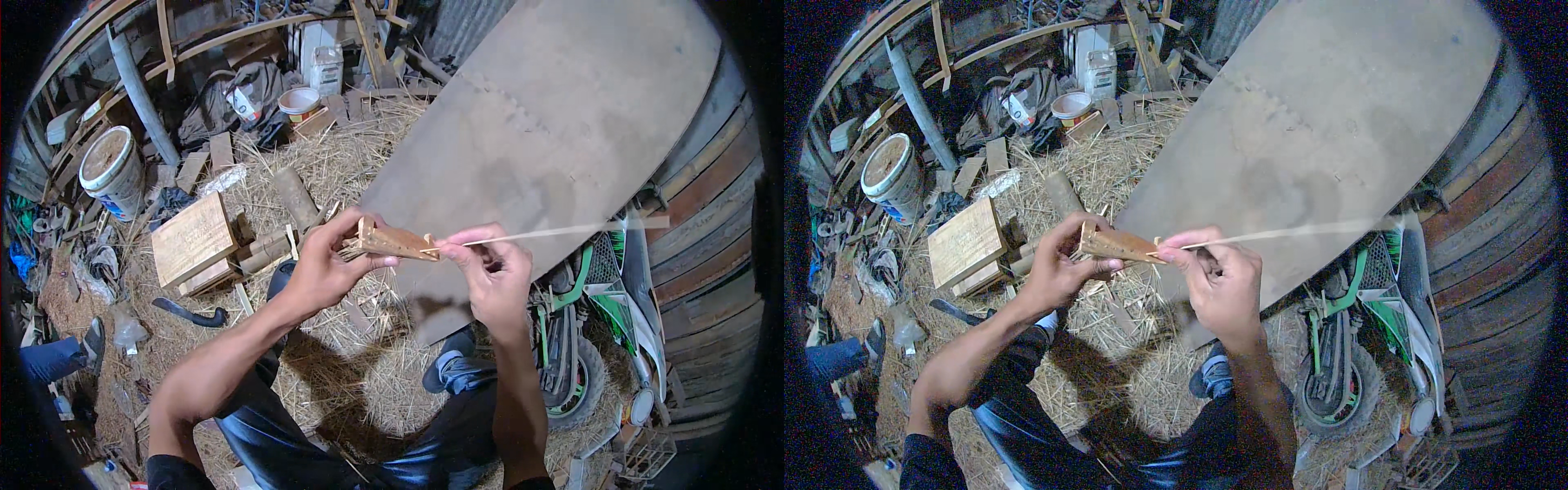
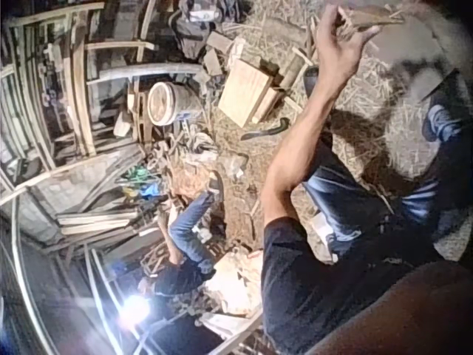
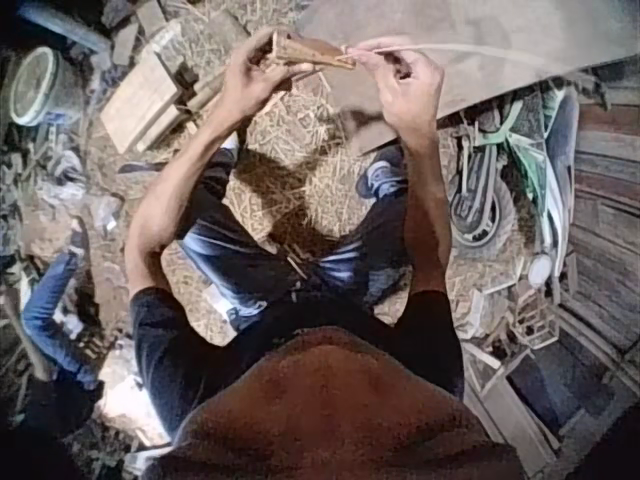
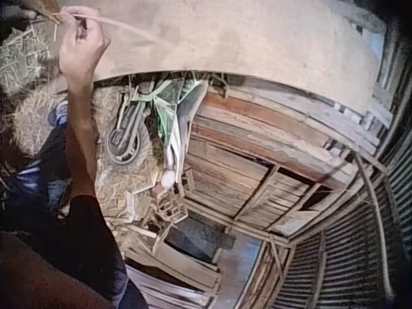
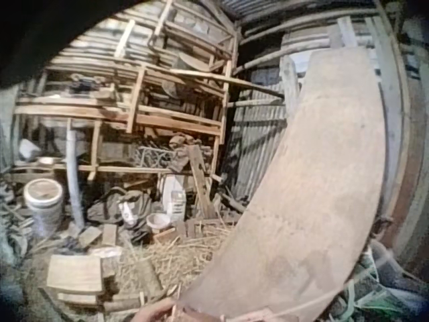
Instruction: The person constructs a small wooden assembly by hand, first sorting through straw and then fitting a long wooden rod through holes in two small wooden blocks.
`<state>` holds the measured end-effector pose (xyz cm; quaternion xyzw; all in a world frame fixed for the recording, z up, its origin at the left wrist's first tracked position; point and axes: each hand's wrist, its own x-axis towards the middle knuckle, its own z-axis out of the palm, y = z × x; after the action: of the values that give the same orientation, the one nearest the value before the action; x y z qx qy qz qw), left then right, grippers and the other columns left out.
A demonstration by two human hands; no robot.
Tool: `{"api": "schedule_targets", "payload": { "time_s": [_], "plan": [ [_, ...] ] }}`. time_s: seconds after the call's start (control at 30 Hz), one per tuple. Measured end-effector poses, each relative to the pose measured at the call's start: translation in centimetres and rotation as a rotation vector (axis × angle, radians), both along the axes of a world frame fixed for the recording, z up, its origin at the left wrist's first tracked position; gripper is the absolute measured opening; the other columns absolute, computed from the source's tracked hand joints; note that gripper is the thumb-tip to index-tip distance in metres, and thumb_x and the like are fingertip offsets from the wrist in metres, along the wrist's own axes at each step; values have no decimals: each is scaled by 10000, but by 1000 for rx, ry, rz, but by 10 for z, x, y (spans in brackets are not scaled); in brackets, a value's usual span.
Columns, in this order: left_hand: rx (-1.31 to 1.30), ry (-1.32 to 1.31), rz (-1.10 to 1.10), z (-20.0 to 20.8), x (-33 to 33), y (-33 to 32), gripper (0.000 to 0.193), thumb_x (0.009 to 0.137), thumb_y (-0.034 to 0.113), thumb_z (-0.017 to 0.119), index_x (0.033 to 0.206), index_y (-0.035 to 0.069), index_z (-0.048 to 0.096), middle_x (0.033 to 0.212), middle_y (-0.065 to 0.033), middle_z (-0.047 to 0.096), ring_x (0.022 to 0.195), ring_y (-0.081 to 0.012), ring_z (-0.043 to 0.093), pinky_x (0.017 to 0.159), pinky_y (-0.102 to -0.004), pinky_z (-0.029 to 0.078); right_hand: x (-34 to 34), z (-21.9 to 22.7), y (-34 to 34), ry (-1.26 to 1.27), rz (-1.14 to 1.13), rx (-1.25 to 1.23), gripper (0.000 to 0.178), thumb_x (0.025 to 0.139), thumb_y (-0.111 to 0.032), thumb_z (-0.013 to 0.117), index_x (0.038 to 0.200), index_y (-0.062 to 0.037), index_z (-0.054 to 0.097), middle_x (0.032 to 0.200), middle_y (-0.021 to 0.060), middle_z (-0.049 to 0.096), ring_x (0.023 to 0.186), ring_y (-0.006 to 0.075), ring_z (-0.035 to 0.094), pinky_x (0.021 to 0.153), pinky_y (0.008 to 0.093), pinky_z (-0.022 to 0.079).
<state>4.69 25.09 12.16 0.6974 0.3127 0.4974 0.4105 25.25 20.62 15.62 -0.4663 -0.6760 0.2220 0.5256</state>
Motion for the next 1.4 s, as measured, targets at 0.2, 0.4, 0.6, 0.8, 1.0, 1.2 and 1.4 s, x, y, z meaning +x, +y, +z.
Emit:
{"api": "schedule_targets", "payload": {
  "time_s": [0.2, 0.4, 0.6, 0.8, 1.0, 1.2, 1.4],
  "plan": [
    [145, -26, 63, 0, 2, 2, 359, 702, 83, 784, 986, 26, 572, 884, -71, 627, 835, -144, 618, 747, -292, 491, -13, 5, -3, 60, -64, -61, 55, 834, -32, 654, 876, 3, 652, 753, 18, 636, 608, 32, 487, 539, 179, 370],
    [173, -117, -12, 6, 4, -3, 354, 691, 75, 769, 948, 23, 530, 895, -89, 620, 846, -156, 620, 748, -298, 493, -13, -1, 1, 99, -39, 25, 81, 857, -61, 639, 890, 13, 650, 831, 13, 589, 619, 7, 462, 515, 162, 347],
    [87, -132, -3, 13, 3, -12, 393, 689, 108, 796, 950, 21, 516, 901, -86, 620, 854, -125, 607, 740, -264, 490, -21, 0, -5, 391, 5, -153, 134, 878, -92, 627, 926, 33, 625, 839, 19, 594, 642, 1, 466, 529, 156, 350],
    [92, -54, 0, 13, 1, -11, 401, 696, 119, 806, 1004, 5, 577, 899, -77, 651, 814, -116, 622, 715, -259, 501, -20, -4, -6, 279, 23, -80, 133, 882, -86, 619, 930, 38, 622, 848, 25, 612, 600, -6, 441, 496, 155, 329],
    [182, -34, 28, 16, 1, -12, 374, 698, 120, 802, 986, 5, 592, 890, -84, 665, 796, -129, 642, 700, -260, 509, -20, 1, -7, 178, 22, -30, 97, 874, -72, 623, 914, 16, 633, 799, 12, 605, 554, -14, 406, 465, 160, 293],
    [282, -2, 30, 14, 3, -10, 347, 695, 118, 800, 956, 2, 604, 884, -95, 668, 782, -146, 656, 682, -259, 515, -19, 3, -7, 79, 27, 7, 77, 858, -62, 639, 894, 6, 641, 777, 10, 594, 534, -13, 392, 450, 162, 274],
    [353, 42, 57, 15, 4, -11, 331, 683, 122, 806, 931, 11, 616, 885, -97, 671, 776, -186, 662, 670, -286, 518, -22, 3, -7, 49, 21, 42, 77, 847, -47, 647, 881, 22, 636, 788, 29, 603, 539, -3, 425, 440, 164, 294]
  ]
}}
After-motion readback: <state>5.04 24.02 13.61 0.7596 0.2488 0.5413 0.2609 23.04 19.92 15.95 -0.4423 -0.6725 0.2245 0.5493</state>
